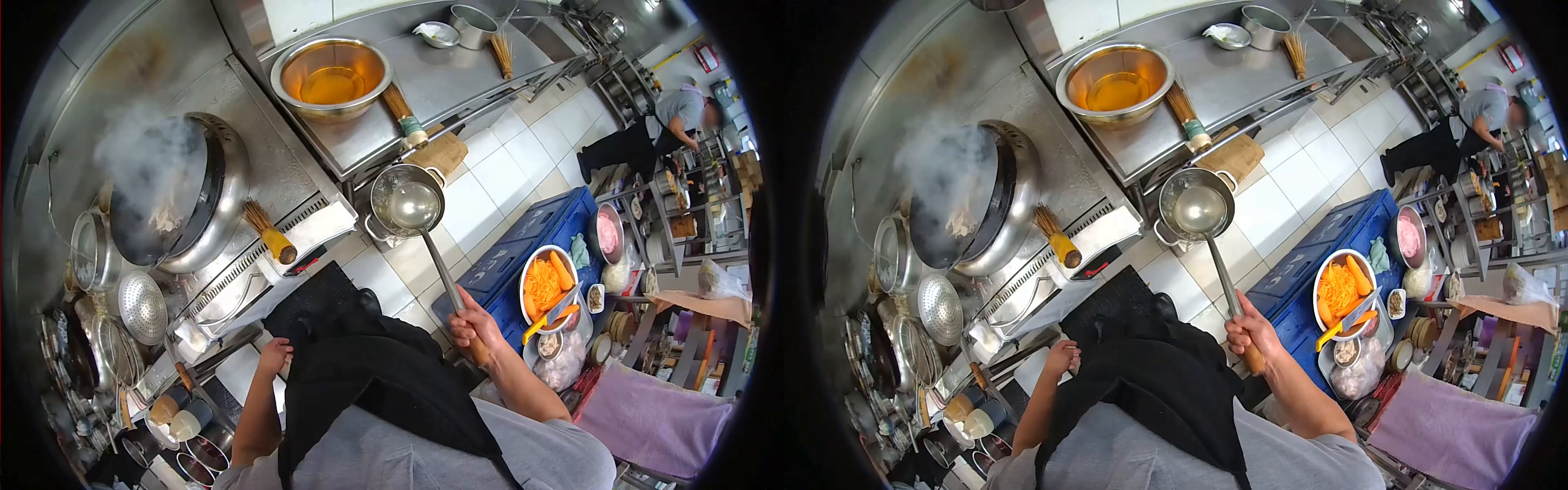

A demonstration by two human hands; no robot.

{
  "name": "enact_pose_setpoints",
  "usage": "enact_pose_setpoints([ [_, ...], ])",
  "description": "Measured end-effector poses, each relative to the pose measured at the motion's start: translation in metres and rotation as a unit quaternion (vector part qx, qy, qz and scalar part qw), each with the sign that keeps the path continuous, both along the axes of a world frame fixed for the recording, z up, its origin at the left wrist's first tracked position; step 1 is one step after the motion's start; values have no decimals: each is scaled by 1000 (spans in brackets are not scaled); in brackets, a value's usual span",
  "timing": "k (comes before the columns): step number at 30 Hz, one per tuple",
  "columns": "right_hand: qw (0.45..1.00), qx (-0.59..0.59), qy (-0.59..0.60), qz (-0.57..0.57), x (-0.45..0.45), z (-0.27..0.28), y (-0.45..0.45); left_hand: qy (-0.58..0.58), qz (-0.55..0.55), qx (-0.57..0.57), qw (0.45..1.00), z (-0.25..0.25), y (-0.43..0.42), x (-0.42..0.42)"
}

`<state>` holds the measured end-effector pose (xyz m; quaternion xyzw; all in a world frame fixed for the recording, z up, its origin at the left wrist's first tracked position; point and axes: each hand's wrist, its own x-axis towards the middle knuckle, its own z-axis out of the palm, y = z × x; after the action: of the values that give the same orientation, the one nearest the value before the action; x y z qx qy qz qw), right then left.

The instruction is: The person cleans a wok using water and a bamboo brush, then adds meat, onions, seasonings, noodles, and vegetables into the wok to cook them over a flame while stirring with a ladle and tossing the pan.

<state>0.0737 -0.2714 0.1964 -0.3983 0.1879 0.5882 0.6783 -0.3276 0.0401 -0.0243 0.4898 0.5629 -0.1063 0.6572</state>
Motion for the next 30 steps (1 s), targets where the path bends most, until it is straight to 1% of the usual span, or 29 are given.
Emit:
enact_pose_setpoints([
  [3,1000,-25,-6,6,-22,44,20,6,18,-24,1000,-24,9,-16],
  [5,999,-15,-7,28,-38,68,38,11,35,-36,999,-46,15,-35],
  [7,999,-25,-13,39,-60,96,65,44,68,-60,995,-69,17,-60],
  [10,998,-43,2,51,-93,132,115,36,60,-86,994,-102,17,-102],
  [12,997,-30,15,72,-112,148,150,39,69,-100,992,-111,17,-132],
  [13,996,-16,31,84,-120,154,168,40,46,-90,994,-112,19,-145],
  [14,994,26,57,93,-128,157,186,41,25,-78,996,-111,21,-157],
  [15,992,30,58,112,-137,158,203,41,44,-74,995,-110,24,-171],
  [17,976,116,150,105,-153,159,237,31,74,-74,994,-106,30,-193],
  [19,968,152,155,122,-172,152,271,24,110,-64,992,-101,38,-211],
  [21,949,224,176,135,-188,127,305,8,70,-32,997,-96,48,-225],
  [22,945,231,178,145,-191,108,321,7,89,-23,996,-94,54,-230],
  [23,937,240,200,158,-196,94,341,1,135,-51,989,-95,60,-232],
  [24,939,233,174,186,-199,81,364,-8,180,-81,980,-96,64,-233],
  [25,939,225,147,212,-201,71,386,-11,193,-76,978,-93,67,-233],
  [27,950,125,-2,287,-203,59,425,-32,194,-38,980,-81,77,-230],
  [28,923,89,-120,355,-203,48,440,-34,203,-34,978,-77,78,-228],
  [29,920,93,-121,360,-201,37,445,-30,184,1,982,-72,79,-228],
  [30,814,38,-340,468,-195,27,447,-27,164,37,985,-65,83,-226],
])
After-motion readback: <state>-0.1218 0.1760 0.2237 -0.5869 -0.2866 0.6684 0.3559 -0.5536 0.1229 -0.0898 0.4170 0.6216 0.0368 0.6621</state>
